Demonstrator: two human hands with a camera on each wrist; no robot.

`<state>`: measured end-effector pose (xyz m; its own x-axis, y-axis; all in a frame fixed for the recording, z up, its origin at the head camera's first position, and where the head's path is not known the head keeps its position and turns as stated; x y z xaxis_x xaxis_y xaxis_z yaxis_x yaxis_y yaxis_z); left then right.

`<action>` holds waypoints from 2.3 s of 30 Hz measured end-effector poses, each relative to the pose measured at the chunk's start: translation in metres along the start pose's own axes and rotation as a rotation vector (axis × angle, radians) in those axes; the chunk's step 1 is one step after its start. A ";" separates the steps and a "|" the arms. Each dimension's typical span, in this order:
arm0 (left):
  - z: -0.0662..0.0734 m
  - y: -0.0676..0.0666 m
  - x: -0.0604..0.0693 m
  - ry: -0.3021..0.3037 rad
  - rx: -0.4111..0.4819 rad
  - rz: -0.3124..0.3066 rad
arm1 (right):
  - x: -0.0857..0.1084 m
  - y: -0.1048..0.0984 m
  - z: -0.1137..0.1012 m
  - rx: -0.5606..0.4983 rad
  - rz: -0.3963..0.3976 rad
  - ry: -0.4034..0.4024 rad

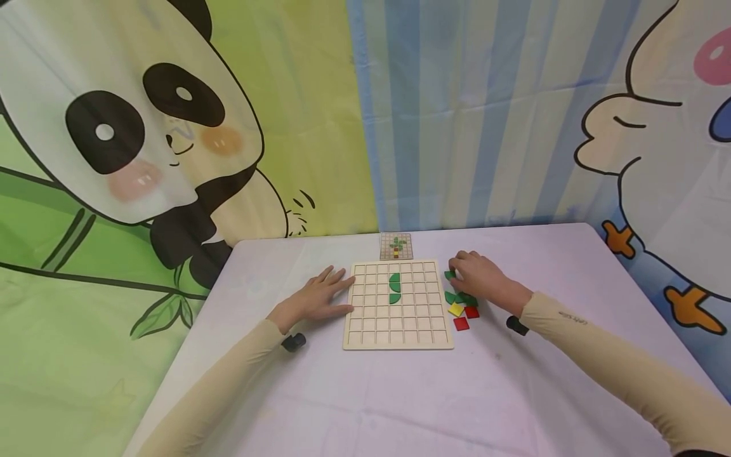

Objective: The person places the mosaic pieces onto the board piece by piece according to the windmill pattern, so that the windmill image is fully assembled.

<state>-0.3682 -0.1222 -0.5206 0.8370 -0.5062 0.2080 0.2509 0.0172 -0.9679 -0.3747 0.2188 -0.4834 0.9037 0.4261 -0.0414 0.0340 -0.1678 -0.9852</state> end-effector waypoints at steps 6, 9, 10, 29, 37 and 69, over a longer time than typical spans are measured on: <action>0.000 -0.001 0.000 0.006 0.001 0.007 | -0.005 -0.002 -0.011 -0.021 -0.036 -0.006; 0.000 -0.001 0.000 0.010 0.001 0.006 | -0.008 -0.004 -0.020 -0.036 -0.035 -0.028; 0.000 -0.001 0.000 0.013 0.000 0.008 | -0.009 -0.005 -0.023 -0.038 -0.032 -0.037; -0.002 0.002 -0.001 0.008 0.013 0.009 | -0.028 0.005 -0.110 0.009 -0.019 -0.277; -0.001 0.000 -0.001 0.018 0.019 0.008 | -0.030 0.005 -0.146 0.032 0.022 -0.378; -0.001 0.001 0.000 0.000 -0.001 0.002 | -0.031 0.018 -0.151 -0.032 0.039 -0.458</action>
<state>-0.3689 -0.1231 -0.5218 0.8373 -0.5063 0.2064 0.2490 0.0170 -0.9684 -0.3381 0.0682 -0.4752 0.6234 0.7664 -0.1549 0.0230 -0.2160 -0.9761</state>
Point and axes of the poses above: each hand's wrist, its own x-axis away from the middle knuckle, its own y-axis out of the palm, z = x × y, the point moved 7 cm from there along -x, towards the middle knuckle, and after that the axes turned 2 degrees about -x, right-handed, at the moved point
